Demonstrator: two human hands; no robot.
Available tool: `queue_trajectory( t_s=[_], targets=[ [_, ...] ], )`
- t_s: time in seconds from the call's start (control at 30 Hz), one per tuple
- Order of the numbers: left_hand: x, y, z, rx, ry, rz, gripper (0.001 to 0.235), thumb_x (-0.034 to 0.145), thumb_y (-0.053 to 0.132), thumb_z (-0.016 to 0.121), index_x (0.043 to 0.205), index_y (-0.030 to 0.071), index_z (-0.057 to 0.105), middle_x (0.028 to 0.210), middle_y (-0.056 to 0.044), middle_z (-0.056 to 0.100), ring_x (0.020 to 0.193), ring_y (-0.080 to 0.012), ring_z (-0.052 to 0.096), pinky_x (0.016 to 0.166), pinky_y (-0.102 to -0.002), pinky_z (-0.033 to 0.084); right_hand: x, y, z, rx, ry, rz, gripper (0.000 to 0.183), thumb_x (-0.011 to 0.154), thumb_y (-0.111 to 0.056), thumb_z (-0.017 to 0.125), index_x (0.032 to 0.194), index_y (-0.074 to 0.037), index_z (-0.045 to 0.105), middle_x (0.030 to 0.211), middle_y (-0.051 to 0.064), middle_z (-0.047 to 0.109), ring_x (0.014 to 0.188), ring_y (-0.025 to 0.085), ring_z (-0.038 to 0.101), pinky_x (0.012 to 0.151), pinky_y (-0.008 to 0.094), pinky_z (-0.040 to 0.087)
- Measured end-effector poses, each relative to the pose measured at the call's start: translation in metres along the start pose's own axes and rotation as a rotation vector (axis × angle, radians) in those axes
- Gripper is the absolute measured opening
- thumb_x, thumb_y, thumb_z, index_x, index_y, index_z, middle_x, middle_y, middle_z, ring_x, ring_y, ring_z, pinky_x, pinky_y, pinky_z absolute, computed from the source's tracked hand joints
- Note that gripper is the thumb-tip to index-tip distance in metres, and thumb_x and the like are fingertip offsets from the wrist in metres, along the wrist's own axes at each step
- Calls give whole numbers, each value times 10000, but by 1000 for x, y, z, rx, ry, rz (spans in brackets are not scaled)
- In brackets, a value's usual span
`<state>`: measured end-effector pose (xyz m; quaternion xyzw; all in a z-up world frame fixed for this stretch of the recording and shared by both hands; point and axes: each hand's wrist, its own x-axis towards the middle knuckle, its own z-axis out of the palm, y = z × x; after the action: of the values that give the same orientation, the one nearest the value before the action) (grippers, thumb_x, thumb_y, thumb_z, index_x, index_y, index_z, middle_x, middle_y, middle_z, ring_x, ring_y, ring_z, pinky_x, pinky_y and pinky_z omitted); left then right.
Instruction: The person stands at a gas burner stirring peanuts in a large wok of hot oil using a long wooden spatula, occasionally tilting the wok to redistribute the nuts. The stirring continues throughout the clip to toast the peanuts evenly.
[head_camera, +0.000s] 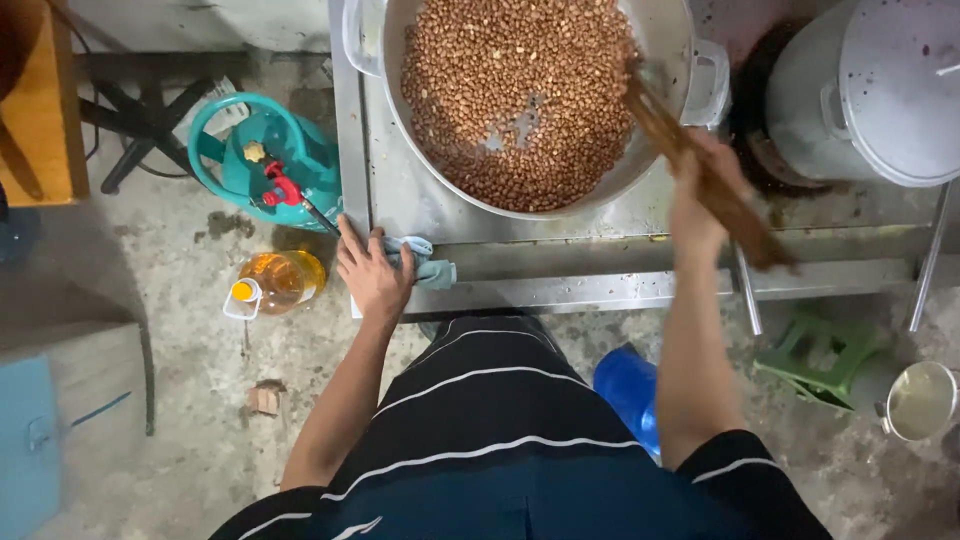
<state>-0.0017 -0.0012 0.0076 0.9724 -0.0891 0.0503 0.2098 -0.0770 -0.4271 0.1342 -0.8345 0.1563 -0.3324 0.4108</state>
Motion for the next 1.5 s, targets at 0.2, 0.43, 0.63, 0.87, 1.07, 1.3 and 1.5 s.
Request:
queue_trajectory(
  t_s=[0.2,0.43,0.63,0.87,1.07,1.3,1.5],
  targets=[
    [-1,-3,4,-27,31,31,522,903,387,715,1299,56,640,1671,-289,209,1380,-490,391,1090,-571,354,1,-39,78,146,-137,167,233,1093,-95,611,1314,-72,679,1126,59,751,980,147,713,836,303,611],
    [-1,-2,1,-24,64,58,518,903,371,734,1293,44,639,1665,-302,220,1375,-491,400,1095,-577,357,-40,-76,69,243,-371,-194,217,1055,-40,647,1266,-51,699,1279,148,704,1185,261,690,1018,365,589],
    [-4,-5,4,-36,55,50,522,899,377,739,1294,50,643,1668,-295,223,1373,-495,397,1086,-570,364,8,-47,114,-34,-541,-471,435,1052,57,514,1463,-47,612,1474,203,593,1183,290,684,965,328,618],
    [-3,-6,3,-46,37,31,525,893,387,746,1292,61,646,1676,-286,222,1390,-493,391,1096,-580,361,10,-20,40,-541,-43,-325,290,1058,-65,618,1340,-57,684,1152,113,754,963,266,739,815,361,606],
    [-2,2,-2,-30,67,54,508,903,367,745,1292,55,647,1674,-299,223,1383,-506,394,1100,-580,361,14,-13,17,-408,84,-134,190,1079,-67,633,1240,15,693,1171,147,749,1053,253,747,911,385,601],
    [-2,0,-3,-12,57,50,527,885,375,755,1285,50,644,1663,-300,235,1371,-504,409,1093,-583,365,59,38,114,228,-60,-71,256,1107,-200,598,1303,-52,670,1175,115,720,1061,199,726,893,316,631],
    [-5,-3,0,-39,66,63,532,889,371,761,1305,62,637,1672,-303,223,1380,-502,410,1099,-585,368,44,-63,62,-33,-569,38,252,1133,-224,565,1349,-151,673,913,69,684,706,138,603,597,255,530]
  ],
)
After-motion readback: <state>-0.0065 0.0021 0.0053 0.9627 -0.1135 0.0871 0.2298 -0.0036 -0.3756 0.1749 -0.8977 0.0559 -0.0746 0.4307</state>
